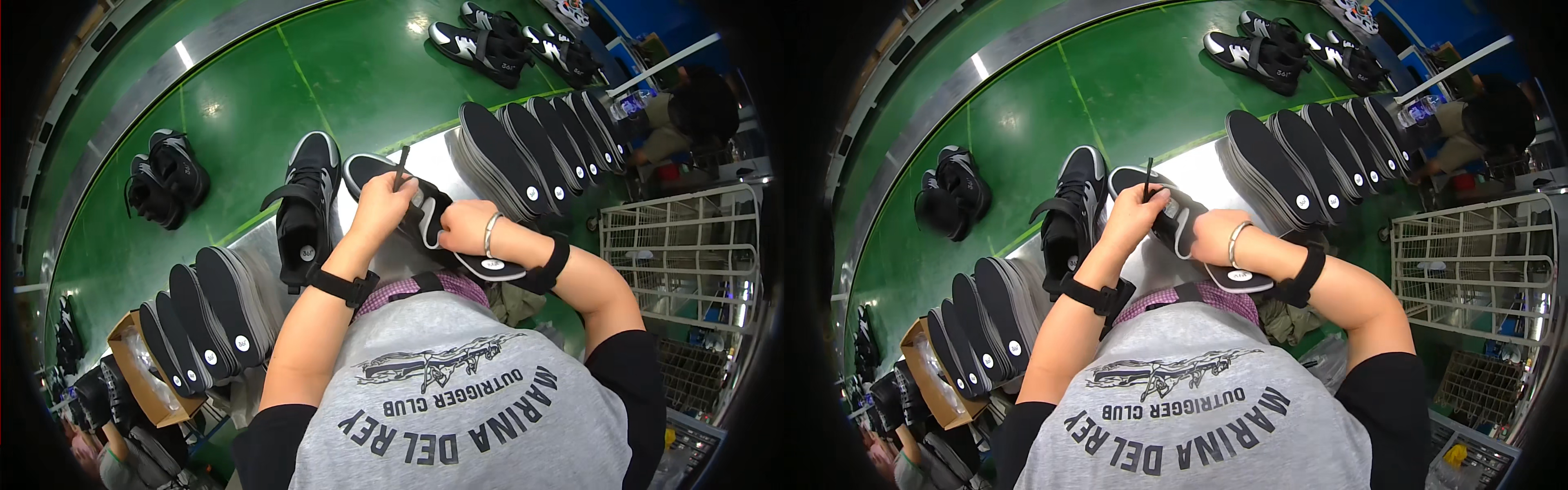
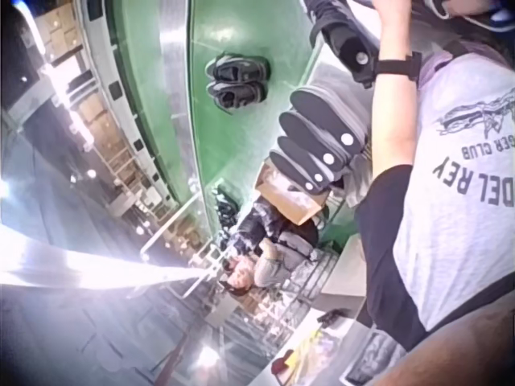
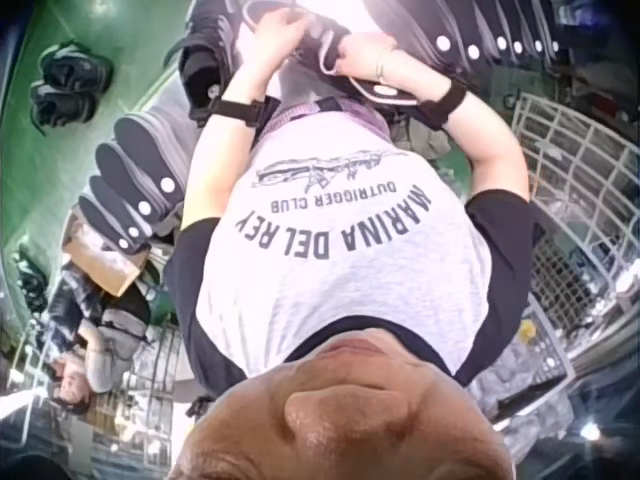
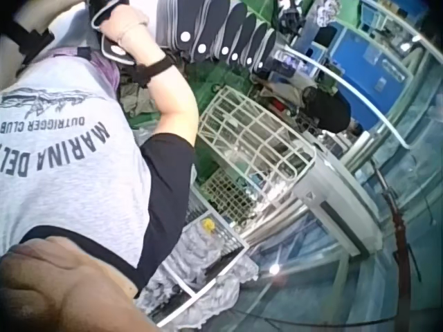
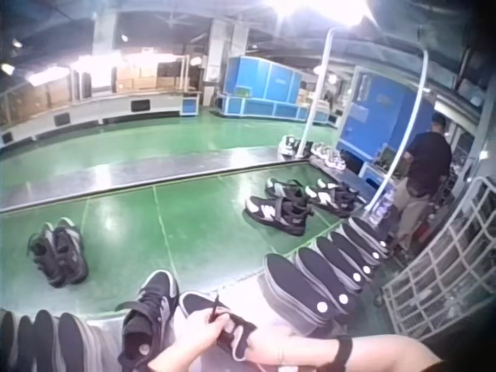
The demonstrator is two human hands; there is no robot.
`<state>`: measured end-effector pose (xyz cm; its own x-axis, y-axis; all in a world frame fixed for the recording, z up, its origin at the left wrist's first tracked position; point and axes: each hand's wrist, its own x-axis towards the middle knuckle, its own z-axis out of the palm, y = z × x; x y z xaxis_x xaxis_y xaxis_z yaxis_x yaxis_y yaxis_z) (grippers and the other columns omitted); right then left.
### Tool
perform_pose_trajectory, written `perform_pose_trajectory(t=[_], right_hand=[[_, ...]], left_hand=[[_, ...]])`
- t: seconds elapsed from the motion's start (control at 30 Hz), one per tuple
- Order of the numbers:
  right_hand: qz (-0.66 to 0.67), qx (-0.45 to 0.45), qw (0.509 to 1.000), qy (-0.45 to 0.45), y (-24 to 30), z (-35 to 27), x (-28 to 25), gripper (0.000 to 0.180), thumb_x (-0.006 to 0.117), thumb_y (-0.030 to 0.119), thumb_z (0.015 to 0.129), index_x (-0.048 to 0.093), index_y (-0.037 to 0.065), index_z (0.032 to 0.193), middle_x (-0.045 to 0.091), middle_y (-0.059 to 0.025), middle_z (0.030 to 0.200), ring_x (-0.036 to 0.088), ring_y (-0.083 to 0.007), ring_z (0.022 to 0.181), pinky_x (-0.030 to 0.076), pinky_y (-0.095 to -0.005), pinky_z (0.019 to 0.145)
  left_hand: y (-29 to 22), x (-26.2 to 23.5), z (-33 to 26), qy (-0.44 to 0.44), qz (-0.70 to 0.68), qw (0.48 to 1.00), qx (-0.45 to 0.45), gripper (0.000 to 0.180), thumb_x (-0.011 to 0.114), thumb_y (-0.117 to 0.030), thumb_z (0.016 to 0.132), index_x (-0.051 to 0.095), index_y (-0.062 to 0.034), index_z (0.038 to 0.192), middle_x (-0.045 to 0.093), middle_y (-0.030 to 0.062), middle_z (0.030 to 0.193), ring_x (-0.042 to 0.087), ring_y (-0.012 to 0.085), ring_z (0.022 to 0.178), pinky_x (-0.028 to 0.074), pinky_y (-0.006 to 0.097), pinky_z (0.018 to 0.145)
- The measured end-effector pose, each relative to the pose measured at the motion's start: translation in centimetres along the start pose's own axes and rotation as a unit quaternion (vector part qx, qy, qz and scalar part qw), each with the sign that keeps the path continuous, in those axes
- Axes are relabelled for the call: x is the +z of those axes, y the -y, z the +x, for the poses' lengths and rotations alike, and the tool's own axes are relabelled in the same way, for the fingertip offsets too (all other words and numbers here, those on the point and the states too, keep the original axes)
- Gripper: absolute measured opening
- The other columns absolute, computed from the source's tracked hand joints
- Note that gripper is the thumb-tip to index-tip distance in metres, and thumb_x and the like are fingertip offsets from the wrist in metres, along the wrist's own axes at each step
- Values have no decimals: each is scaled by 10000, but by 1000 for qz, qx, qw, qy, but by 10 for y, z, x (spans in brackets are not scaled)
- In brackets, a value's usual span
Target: Inserting insoles and checking labels on sneakers at a production line.
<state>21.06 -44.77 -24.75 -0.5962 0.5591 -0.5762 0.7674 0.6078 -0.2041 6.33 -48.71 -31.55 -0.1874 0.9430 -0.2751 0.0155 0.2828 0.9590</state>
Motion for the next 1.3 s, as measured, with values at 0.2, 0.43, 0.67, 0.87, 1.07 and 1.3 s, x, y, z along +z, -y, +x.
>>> perform_pose_trajectory(t=[0.2, 0.43, 0.67, 0.87, 1.07, 1.3], right_hand=[[207, -291, 930, 90, -53, -9, -9, 133, 566, 134, 617, 569, 2, 635, 583, -134, 639, 568, -283, 623, 437, -318, 548], [-119, -11, 992, -49, 20, 14, 26, 200, 502, 182, 695, 640, 60, 772, 588, -92, 807, 582, -251, 766, 403, -386, 697], [-140, -10, 990, -17, 5, -35, -3, 457, 632, 311, 600, 509, 45, 951, 543, -129, 902, 547, -273, 844, 368, -406, 776], [-157, -55, 986, -26, 1, -55, -13, 215, 555, 220, 675, 588, 35, 780, 557, -150, 810, 576, -278, 772, 467, -363, 634], [-170, -77, 982, -32, 14, 17, 32, 159, 524, 127, 696, 628, 32, 768, 584, -161, 796, 586, -287, 794, 475, -365, 675], [-201, -88, 957, 188, 0, 58, 43, 232, 539, 180, 722, 626, 46, 890, 594, -181, 889, 576, -310, 847, 468, -358, 726]], left_hand=[[3, -1, -2, -63, 70, 995, 44, 223, 553, -202, 764, 583, 9, 827, 589, 146, 655, 578, 250, 605, 432, 327, 573], [-1, 7, -6, -58, 135, 987, 70, 187, 557, -158, 772, 579, 19, 828, 592, 95, 685, 542, 138, 635, 422, 261, 596], [7, 5, -7, -94, 98, 989, 66, 199, 554, -172, 772, 585, 18, 822, 585, 98, 654, 540, 143, 616, 419, 268, 585], [6, 4, -8, -84, 81, 991, 57, 227, 542, -213, 770, 585, 4, 818, 588, 172, 679, 580, 309, 669, 436, 350, 628], [8, 4, -8, -86, 61, 993, 57, 227, 548, -212, 767, 587, 4, 823, 586, 157, 660, 577, 285, 641, 435, 338, 619], [8, 4, -11, -72, 54, 995, 46, 215, 548, -180, 780, 576, 23, 844, 568, 58, 654, 499, 119, 609, 409, 262, 586]])
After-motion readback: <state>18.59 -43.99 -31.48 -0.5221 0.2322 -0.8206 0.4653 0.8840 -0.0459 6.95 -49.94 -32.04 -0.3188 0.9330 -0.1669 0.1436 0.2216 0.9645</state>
